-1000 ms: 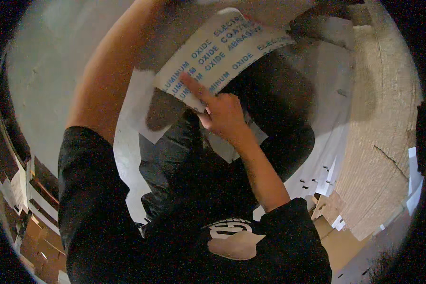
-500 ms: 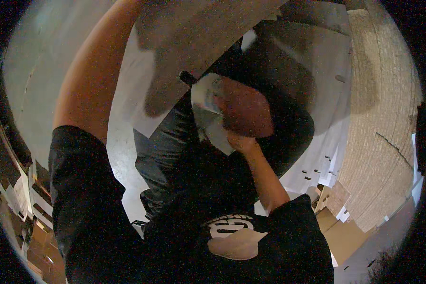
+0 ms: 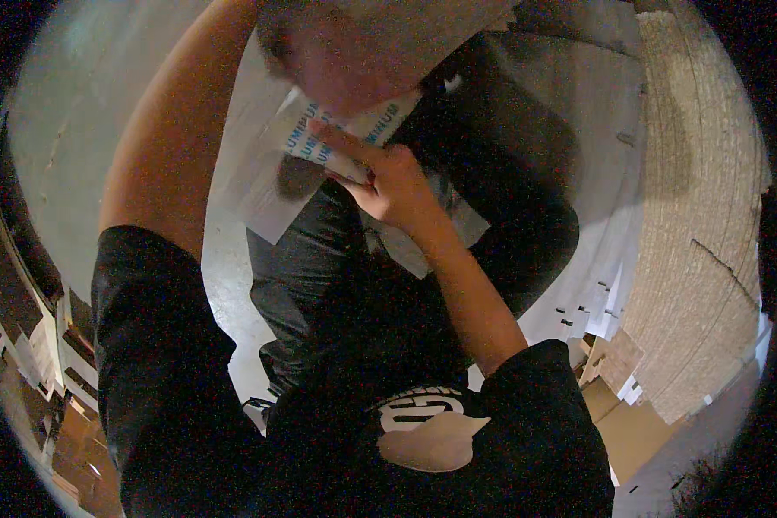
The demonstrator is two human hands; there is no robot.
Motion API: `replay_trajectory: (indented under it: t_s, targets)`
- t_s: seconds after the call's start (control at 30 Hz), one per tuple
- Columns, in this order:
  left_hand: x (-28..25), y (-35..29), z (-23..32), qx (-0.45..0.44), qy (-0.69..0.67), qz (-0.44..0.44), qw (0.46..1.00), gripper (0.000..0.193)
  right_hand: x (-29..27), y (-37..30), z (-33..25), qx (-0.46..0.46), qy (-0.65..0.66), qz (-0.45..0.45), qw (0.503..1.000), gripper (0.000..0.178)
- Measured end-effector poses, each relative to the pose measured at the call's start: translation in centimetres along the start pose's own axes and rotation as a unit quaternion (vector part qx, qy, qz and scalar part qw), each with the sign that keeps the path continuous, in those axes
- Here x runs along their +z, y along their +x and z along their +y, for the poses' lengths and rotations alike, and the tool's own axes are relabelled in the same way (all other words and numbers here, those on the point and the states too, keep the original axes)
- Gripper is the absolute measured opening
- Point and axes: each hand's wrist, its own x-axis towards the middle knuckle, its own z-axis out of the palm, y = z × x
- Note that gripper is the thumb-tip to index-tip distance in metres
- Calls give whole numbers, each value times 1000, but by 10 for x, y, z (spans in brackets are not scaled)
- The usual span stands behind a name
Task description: Using sandpaper to smooth the edges of a large piece of wood or particle board in a warehouse or manufacturing setting.
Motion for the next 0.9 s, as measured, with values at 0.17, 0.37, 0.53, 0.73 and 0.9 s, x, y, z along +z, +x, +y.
replay_trajectory:
  t_s: [0.17,0.37,0.53,0.73,0.9]
  targets:
    - [3,-1,2,13,-3,13,1000,95,-16,1,1,-82,-114,40,989,74]
    - [0,-8,1,13,-11,9,1000,96,-28,-20,26,-106,-211,28,971,66]
    - [0,-2,0,-4,-8,-13,1000,97,-48,-55,58,-26,3,61,998,45]
    - [-2,-2,-2,3,-19,11,1000,96,-3,-56,9,303,336,379,807,29]
    - [0,-3,4,-1,-13,-1,1000,95,-5,-35,13,65,9,57,996,28]
